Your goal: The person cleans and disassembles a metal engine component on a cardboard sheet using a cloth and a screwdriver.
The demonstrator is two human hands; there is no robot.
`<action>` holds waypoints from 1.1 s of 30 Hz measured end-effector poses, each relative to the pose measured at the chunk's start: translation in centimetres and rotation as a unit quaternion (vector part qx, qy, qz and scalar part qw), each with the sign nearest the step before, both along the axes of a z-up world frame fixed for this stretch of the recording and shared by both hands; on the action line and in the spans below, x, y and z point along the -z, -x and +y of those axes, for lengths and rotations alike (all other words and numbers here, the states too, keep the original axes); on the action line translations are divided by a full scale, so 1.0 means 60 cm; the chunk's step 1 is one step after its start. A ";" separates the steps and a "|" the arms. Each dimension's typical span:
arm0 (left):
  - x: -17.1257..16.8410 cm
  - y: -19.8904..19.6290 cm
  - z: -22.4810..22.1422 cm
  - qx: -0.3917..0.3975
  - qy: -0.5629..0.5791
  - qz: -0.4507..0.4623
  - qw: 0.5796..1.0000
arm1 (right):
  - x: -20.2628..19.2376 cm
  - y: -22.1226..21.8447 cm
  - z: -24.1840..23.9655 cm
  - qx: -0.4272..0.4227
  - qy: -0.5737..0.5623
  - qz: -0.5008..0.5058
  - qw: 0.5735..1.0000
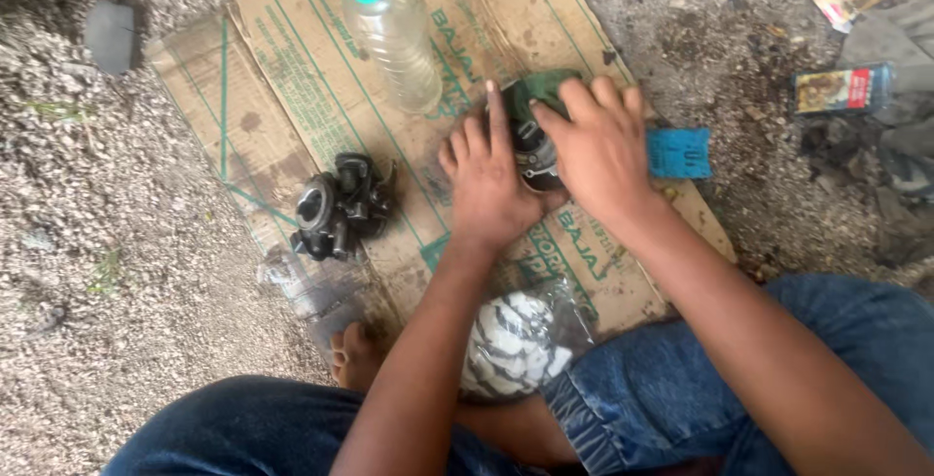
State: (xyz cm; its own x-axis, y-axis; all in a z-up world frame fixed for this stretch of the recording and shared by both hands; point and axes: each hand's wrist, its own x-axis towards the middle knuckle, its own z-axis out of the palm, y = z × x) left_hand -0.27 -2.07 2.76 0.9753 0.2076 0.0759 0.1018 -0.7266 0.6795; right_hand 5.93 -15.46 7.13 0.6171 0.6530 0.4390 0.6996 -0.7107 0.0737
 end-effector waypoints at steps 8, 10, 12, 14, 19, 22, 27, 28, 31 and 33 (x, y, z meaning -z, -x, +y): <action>0.003 0.001 0.003 -0.003 -0.006 -0.003 1.000 | 0.027 -0.045 0.048 0.084 0.114 0.211 0.967; 0.006 0.000 0.003 0.001 0.003 -0.004 1.000 | 0.028 -0.047 0.061 0.102 0.090 0.265 0.955; 0.008 -0.002 0.007 0.005 0.017 -0.011 1.000 | 0.029 -0.042 0.068 0.109 0.071 0.255 0.958; 0.013 0.000 0.010 0.009 0.023 -0.053 0.998 | 0.029 -0.044 0.060 0.075 0.073 0.256 0.961; 0.025 -0.002 0.013 0.004 0.027 -0.064 0.998 | 0.048 -0.038 0.039 0.003 0.090 0.167 0.982; 0.040 0.002 0.013 -0.001 0.036 -0.056 0.998 | 0.069 -0.023 0.034 -0.028 0.094 0.110 0.989; 0.073 -0.001 0.016 0.001 0.033 -0.126 0.991 | 0.063 -0.009 0.043 -0.050 0.083 0.139 0.985; 0.077 0.001 0.018 -0.001 0.026 -0.105 0.994 | 0.057 -0.006 0.049 -0.050 0.079 0.167 0.982; 0.077 -0.008 0.013 -0.010 0.033 -0.066 0.997 | 0.037 -0.013 0.049 -0.024 0.077 0.276 0.958; 0.063 -0.004 0.019 -0.026 0.067 -0.054 0.996 | 0.034 -0.024 0.046 0.015 0.076 0.396 0.915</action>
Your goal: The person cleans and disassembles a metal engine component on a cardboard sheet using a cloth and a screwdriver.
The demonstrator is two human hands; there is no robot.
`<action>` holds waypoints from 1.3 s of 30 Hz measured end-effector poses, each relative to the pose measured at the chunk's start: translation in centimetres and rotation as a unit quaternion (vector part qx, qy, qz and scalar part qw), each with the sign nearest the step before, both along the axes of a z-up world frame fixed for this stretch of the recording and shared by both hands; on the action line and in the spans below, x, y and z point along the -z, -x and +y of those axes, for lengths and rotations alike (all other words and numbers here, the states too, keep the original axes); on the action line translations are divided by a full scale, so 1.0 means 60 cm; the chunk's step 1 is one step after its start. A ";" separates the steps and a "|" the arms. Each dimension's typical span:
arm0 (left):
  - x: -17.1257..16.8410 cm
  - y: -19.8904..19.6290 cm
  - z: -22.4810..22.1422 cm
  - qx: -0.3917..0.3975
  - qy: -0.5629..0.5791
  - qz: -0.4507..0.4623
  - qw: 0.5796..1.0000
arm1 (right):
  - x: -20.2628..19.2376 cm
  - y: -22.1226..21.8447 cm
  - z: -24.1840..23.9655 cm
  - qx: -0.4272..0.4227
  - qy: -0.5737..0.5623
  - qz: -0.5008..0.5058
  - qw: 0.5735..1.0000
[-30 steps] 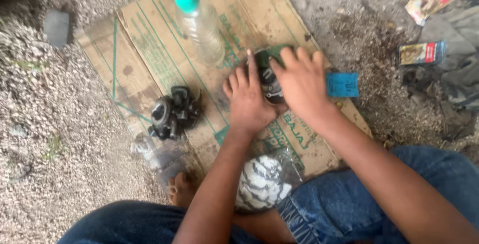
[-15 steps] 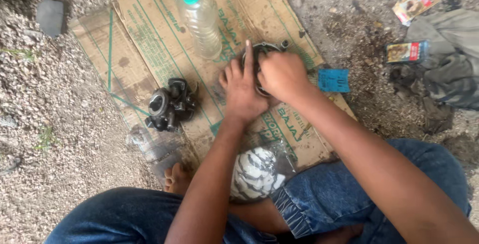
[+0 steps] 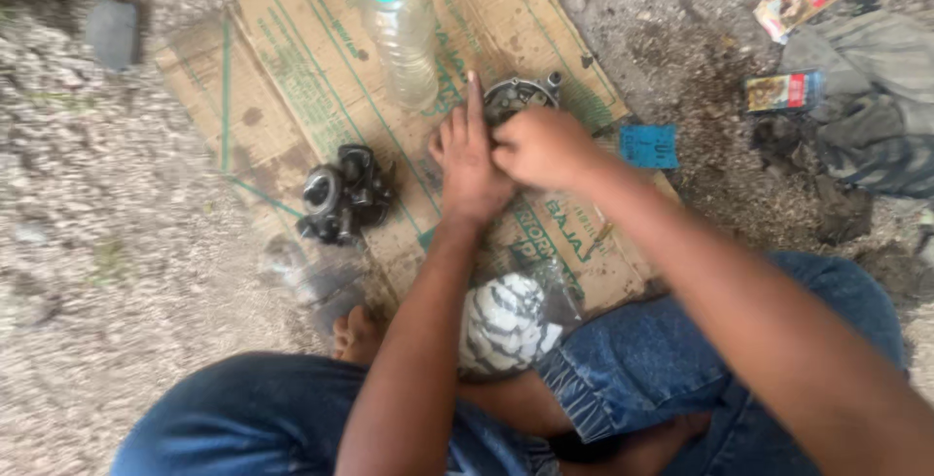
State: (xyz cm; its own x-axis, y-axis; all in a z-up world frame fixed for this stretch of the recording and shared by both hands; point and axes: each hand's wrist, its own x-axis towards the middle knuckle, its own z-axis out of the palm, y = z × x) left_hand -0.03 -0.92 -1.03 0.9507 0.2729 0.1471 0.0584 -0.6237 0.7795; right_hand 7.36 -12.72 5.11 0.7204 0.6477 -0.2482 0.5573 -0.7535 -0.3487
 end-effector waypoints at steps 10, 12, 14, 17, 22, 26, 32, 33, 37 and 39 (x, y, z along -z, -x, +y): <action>-0.033 0.009 0.004 0.006 0.002 0.013 1.000 | 0.000 0.011 -0.048 0.202 -0.372 -0.050 0.904; -0.013 0.005 0.002 0.014 -0.016 -0.009 1.000 | 0.011 0.020 0.003 0.148 -0.262 -0.127 0.945; 0.008 -0.001 -0.006 -0.002 -0.049 -0.034 0.998 | 0.012 0.027 0.040 0.176 -0.118 -0.120 0.970; 0.020 -0.003 -0.004 0.008 -0.048 -0.027 0.998 | 0.007 0.034 0.056 0.146 -0.004 -0.102 0.984; 0.008 0.001 -0.001 0.005 -0.028 -0.042 0.999 | 0.006 0.035 0.033 -0.009 0.078 -0.129 0.989; 0.007 -0.001 -0.008 -0.005 -0.034 -0.054 0.998 | -0.011 0.025 0.002 -0.102 0.060 -0.135 0.984; 0.018 -0.007 -0.008 -0.009 -0.050 -0.035 0.998 | -0.012 0.051 -0.005 -0.134 0.142 -0.176 0.965; 0.019 -0.001 -0.008 -0.009 -0.049 -0.028 0.998 | -0.010 0.066 -0.009 -0.138 0.151 -0.202 0.958; 0.007 -0.004 -0.008 -0.014 -0.050 -0.023 0.998 | -0.020 0.085 -0.024 -0.115 0.143 -0.242 0.953; -0.002 -0.002 -0.009 -0.012 -0.048 -0.016 0.999 | -0.030 0.076 -0.030 -0.128 0.153 -0.227 0.953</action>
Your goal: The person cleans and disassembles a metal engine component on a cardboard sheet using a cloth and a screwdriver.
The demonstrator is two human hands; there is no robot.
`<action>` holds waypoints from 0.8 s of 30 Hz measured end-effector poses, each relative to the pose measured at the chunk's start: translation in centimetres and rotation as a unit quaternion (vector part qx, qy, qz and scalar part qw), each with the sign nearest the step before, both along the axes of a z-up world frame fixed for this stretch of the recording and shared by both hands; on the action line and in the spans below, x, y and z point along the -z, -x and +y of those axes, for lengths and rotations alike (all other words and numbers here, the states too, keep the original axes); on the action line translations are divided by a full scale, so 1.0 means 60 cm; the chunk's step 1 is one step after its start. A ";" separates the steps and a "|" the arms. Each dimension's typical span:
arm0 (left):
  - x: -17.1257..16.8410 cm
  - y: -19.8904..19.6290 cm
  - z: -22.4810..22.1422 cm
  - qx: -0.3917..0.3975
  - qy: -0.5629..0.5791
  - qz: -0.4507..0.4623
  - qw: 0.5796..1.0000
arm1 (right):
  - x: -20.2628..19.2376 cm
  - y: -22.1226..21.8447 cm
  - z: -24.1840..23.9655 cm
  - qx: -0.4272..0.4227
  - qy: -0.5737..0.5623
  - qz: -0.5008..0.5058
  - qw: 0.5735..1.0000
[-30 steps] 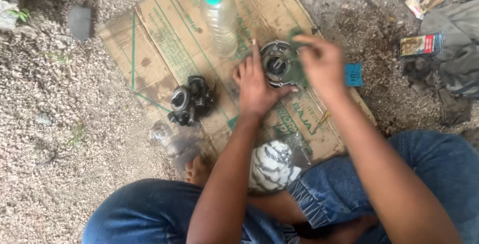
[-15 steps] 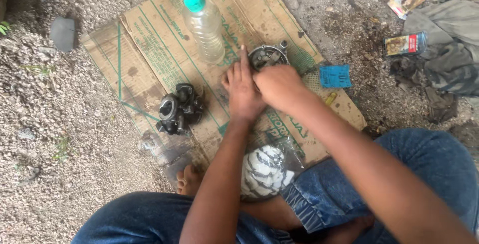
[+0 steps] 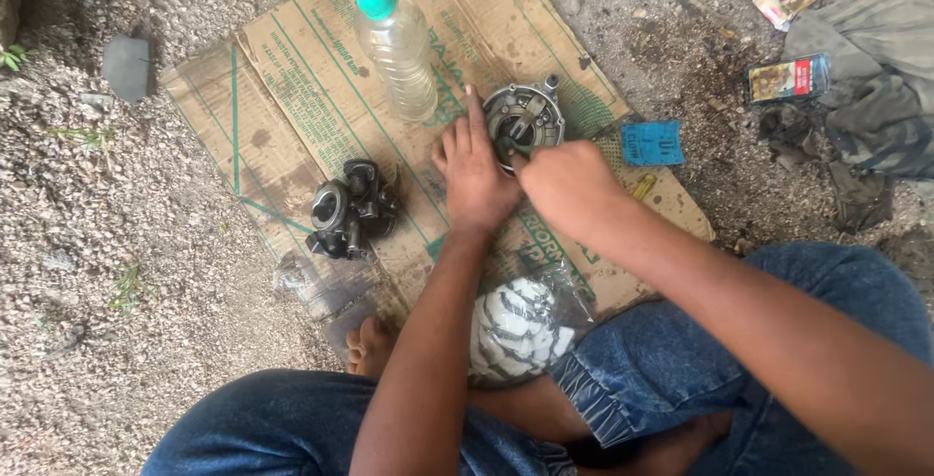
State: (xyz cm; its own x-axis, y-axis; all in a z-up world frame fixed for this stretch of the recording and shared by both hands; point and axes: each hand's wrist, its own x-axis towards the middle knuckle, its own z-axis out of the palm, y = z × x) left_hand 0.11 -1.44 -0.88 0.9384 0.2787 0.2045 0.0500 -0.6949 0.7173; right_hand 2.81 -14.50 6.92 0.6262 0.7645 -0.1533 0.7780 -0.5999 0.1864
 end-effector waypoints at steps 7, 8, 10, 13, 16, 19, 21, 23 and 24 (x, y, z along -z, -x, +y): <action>-0.020 0.004 0.007 0.014 0.020 0.010 1.000 | -0.026 -0.024 -0.031 -0.040 0.029 0.005 0.999; -0.022 0.005 0.007 0.015 0.020 0.011 1.000 | -0.031 -0.025 -0.034 -0.048 0.005 0.003 0.999; -0.023 0.006 0.006 0.016 0.019 0.012 1.000 | -0.037 -0.024 -0.039 -0.070 -0.012 -0.020 0.997; -0.023 0.004 0.010 0.015 0.015 0.016 1.000 | -0.034 -0.023 -0.041 -0.095 0.003 -0.071 0.993; -0.019 0.005 0.003 0.018 0.013 0.013 1.000 | -0.021 -0.030 -0.052 -0.078 0.021 -0.090 0.993; -0.019 0.005 0.013 0.013 0.012 0.002 1.000 | -0.010 -0.036 -0.038 -0.035 0.019 -0.062 0.997; -0.018 0.006 0.006 0.014 0.016 0.025 0.999 | -0.010 -0.029 -0.030 0.024 0.019 0.007 1.000; -0.015 0.005 0.003 0.018 0.003 0.046 0.999 | -0.004 -0.013 -0.006 0.130 0.032 0.069 0.989; -0.013 0.003 0.003 0.021 -0.003 0.055 0.998 | -0.001 -0.005 0.006 0.183 0.038 0.098 0.978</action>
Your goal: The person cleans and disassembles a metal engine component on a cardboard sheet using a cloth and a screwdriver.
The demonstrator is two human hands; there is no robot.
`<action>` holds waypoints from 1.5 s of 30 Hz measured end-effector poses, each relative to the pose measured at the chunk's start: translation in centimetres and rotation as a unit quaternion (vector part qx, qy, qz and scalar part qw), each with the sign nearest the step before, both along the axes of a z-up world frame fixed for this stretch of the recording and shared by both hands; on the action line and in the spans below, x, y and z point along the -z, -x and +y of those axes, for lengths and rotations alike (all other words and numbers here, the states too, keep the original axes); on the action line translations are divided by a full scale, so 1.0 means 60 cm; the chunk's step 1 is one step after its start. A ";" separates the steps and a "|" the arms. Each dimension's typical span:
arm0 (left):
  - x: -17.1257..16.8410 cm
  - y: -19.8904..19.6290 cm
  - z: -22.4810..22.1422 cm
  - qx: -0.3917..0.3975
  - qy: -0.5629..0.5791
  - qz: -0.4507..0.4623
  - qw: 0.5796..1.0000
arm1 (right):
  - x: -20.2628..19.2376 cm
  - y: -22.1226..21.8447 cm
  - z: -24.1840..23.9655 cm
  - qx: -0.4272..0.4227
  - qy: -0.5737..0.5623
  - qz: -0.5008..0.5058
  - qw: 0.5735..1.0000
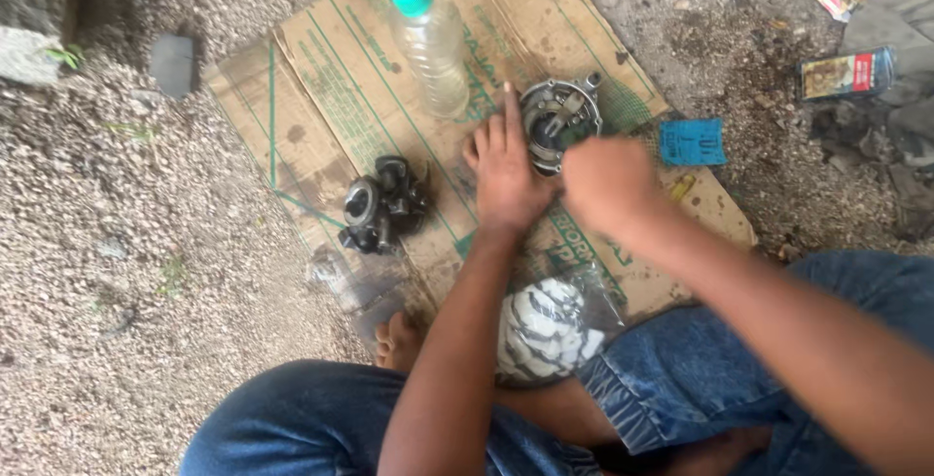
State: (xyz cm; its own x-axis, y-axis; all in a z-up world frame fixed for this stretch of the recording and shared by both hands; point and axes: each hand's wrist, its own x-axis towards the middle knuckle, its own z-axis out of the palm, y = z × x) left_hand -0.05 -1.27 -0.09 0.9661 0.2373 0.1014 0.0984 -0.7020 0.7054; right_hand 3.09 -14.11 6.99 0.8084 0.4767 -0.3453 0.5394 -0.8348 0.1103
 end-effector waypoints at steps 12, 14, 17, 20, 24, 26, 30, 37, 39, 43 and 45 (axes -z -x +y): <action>-0.003 0.008 0.003 0.009 0.002 -0.075 0.997 | -0.004 0.005 0.004 0.128 -0.157 0.052 0.978; -0.010 0.007 0.003 0.006 0.009 -0.063 0.998 | 0.003 -0.009 -0.022 0.100 -0.246 0.087 0.960; -0.010 0.005 0.005 0.001 0.019 -0.051 0.999 | 0.020 -0.030 -0.053 0.121 -0.436 0.148 0.879; -0.006 0.004 0.003 -0.003 0.007 -0.090 0.996 | 0.035 -0.042 -0.043 0.180 -0.529 0.065 0.827; -0.016 0.006 0.005 0.001 0.037 -0.036 0.999 | 0.038 -0.064 0.005 0.159 -0.492 -0.172 0.839; -0.022 0.003 0.006 0.003 0.028 -0.038 0.999 | 0.038 -0.080 0.032 0.138 -0.426 -0.171 0.878; -0.010 0.002 0.008 0.000 0.051 -0.028 0.998 | 0.041 -0.079 0.073 0.136 -0.286 -0.115 0.942; 0.033 0.001 0.002 -0.014 0.030 -0.103 0.994 | 0.025 -0.039 0.057 -0.050 -0.230 -0.053 0.970; 0.033 -0.001 0.003 -0.020 0.011 -0.090 0.996 | 0.020 -0.027 0.036 -0.085 -0.108 -0.015 0.990; 0.012 0.002 0.000 -0.016 0.013 -0.069 0.997 | 0.017 0.028 -0.030 -0.141 -0.119 -0.126 0.975; -0.005 0.003 0.005 0.007 0.025 -0.068 0.997 | 0.005 0.035 -0.047 -0.122 -0.076 -0.116 0.983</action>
State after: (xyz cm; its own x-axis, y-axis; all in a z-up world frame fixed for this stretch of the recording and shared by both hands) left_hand -0.24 -0.97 0.22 0.9473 0.2330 0.2198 -0.0095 -0.6655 0.7463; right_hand 1.00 -16.95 6.66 0.7128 0.6973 -0.0759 0.7001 -0.7006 0.1379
